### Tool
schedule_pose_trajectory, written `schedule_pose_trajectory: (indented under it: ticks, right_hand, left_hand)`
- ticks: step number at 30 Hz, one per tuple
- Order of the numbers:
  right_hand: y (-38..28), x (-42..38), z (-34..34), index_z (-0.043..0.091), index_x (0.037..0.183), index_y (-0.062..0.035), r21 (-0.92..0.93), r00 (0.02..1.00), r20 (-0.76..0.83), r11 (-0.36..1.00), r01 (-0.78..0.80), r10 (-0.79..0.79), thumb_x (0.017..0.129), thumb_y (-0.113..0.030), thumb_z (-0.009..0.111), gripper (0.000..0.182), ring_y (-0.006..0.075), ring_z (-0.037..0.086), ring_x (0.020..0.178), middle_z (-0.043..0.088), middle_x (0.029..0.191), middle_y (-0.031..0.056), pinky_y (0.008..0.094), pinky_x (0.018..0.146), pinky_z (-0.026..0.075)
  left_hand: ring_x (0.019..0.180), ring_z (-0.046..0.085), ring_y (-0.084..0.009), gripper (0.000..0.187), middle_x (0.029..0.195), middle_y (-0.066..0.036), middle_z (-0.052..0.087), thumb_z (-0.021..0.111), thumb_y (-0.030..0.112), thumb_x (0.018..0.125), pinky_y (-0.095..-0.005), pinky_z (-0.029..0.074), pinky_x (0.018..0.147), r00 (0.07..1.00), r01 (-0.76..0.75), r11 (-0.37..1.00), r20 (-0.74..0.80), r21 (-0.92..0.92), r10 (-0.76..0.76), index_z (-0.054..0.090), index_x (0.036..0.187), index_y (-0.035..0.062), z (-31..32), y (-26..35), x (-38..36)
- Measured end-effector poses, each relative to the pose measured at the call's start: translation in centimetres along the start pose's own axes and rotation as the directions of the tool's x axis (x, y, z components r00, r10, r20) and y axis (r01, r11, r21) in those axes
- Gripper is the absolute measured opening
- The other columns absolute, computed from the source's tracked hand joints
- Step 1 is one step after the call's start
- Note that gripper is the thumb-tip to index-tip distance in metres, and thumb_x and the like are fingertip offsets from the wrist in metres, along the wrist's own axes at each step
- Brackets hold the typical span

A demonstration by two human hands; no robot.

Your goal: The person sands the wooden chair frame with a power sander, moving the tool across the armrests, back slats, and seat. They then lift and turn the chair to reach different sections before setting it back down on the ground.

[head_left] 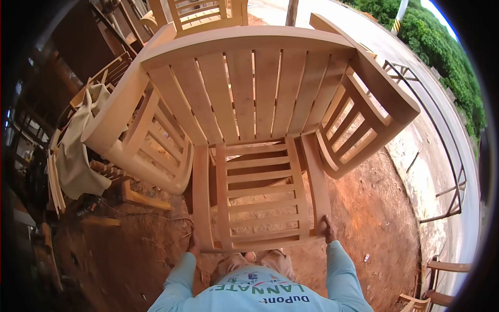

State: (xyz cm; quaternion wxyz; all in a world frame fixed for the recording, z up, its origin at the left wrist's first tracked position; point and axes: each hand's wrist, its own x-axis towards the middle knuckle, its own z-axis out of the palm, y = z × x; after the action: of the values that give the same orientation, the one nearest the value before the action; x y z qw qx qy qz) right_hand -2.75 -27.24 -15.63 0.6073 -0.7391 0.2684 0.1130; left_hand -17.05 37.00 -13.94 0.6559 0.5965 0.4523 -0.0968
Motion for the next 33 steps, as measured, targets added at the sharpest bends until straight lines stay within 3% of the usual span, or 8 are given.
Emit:
schedule_pose_trajectory:
  ticks: [5, 8, 11, 17, 20, 23, 29, 33]
  right_hand:
    - [-4.4, -2.2, -1.1, 0.064, 0.137, -0.0002, 0.052, 0.991, 0.061, 0.991, -0.125, 0.122, 0.098, -0.047, 0.065, 0.061, 0.0191, 0.055, 0.132, 0.06, 0.144, 0.0105, 0.0334, 0.112, 0.039]
    - [1.7, 2.8, -2.5, 0.064, 0.133, 0.0066, -0.088, 1.0, 0.001, 0.996, -0.03, 0.03, 0.09, -0.071, 0.062, 0.089, 0.0283, 0.059, 0.127, 0.065, 0.133, 0.0238, 0.0375, 0.105, 0.044]
    - [-1.8, 0.2, -1.0, 0.064, 0.13, 0.0089, -0.044, 0.998, -0.02, 0.997, 0.064, -0.064, 0.086, -0.075, 0.064, 0.094, 0.0297, 0.061, 0.124, 0.066, 0.13, 0.0251, 0.0386, 0.102, 0.046]
    - [-3.1, -2.5, -1.4, 0.067, 0.13, 0.0042, -0.105, 1.0, -0.006, 0.994, -0.007, 0.006, 0.088, -0.074, 0.061, 0.089, 0.0307, 0.063, 0.122, 0.067, 0.129, 0.0235, 0.0382, 0.1, 0.047]
    - [-0.1, -2.0, -1.1, 0.068, 0.129, 0.0022, -0.155, 0.998, -0.056, 0.987, -0.044, 0.035, 0.092, -0.071, 0.059, 0.083, 0.0316, 0.064, 0.118, 0.069, 0.127, 0.022, 0.0391, 0.097, 0.049]
    - [-0.6, -3.4, -0.4, 0.069, 0.127, 0.003, -0.203, 0.996, -0.024, 0.976, 0.076, -0.082, 0.093, -0.07, 0.058, 0.082, 0.0336, 0.066, 0.114, 0.07, 0.124, 0.0227, 0.0405, 0.094, 0.05]
    - [-1.4, -4.0, -0.8, 0.07, 0.126, -0.0002, -0.21, 0.993, -0.061, 0.974, 0.088, -0.102, 0.096, -0.07, 0.053, 0.078, 0.0355, 0.067, 0.113, 0.07, 0.121, 0.0252, 0.0414, 0.094, 0.05]
    - [-1.5, -2.5, -1.9, 0.07, 0.126, 0.0003, -0.24, 0.999, -0.03, 0.97, 0.036, -0.045, 0.097, -0.068, 0.052, 0.077, 0.0331, 0.066, 0.117, 0.07, 0.122, 0.0243, 0.0409, 0.097, 0.048]
  left_hand:
    - [0.148, 0.036, -0.0301, 0.092, 0.162, -0.015, 0.038, 0.026, 0.074, 0.101, -0.0389, 0.025, 0.122, 1.0, -0.01, 1.0, 0.001, -0.017, 0.01, 0.032, 0.159, 0.0026, 0.1, -2.1, 0.7]
    - [0.148, 0.035, -0.0297, 0.092, 0.163, -0.015, 0.037, 0.025, 0.074, 0.101, -0.0385, 0.024, 0.123, 1.0, -0.025, 0.999, 0.0, -0.039, 0.025, 0.031, 0.16, 0.0026, 0.0, -3.2, 1.3]
    - [0.149, 0.035, -0.0293, 0.092, 0.163, -0.014, 0.036, 0.024, 0.073, 0.102, -0.038, 0.023, 0.123, 0.999, -0.048, 0.997, 0.009, -0.059, 0.049, 0.031, 0.16, 0.0026, -0.3, -4.2, 2.2]
    - [0.15, 0.033, -0.0285, 0.091, 0.164, -0.014, 0.034, 0.022, 0.072, 0.103, -0.0371, 0.022, 0.124, 0.992, -0.096, 0.985, 0.064, -0.142, 0.106, 0.029, 0.161, 0.0027, -2.4, -5.8, 4.9]
    - [0.146, 0.04, -0.0328, 0.097, 0.16, -0.018, 0.041, 0.024, 0.078, 0.099, -0.041, 0.031, 0.119, 0.999, -0.034, 0.998, -0.038, 0.056, 0.036, 0.036, 0.158, 0.0024, -1.1, -0.7, -1.0]
    - [0.146, 0.04, -0.0316, 0.095, 0.16, -0.017, 0.041, 0.023, 0.078, 0.099, -0.0403, 0.031, 0.12, 0.999, 0.019, 0.999, -0.034, 0.039, -0.018, 0.037, 0.158, 0.0034, -0.8, 2.2, -3.4]
    - [0.141, 0.047, -0.0322, 0.098, 0.154, -0.019, 0.049, 0.022, 0.078, 0.099, -0.0401, 0.034, 0.117, 0.99, -0.139, 0.99, -0.04, -0.029, 0.138, 0.042, 0.153, -0.0012, -0.7, -0.1, -2.6]
    - [0.139, 0.049, -0.0339, 0.099, 0.152, -0.021, 0.05, 0.021, 0.078, 0.099, -0.0413, 0.036, 0.115, 0.995, 0.038, 0.997, -0.097, 0.062, -0.032, 0.046, 0.15, -0.0036, -0.9, -1.4, -3.8]
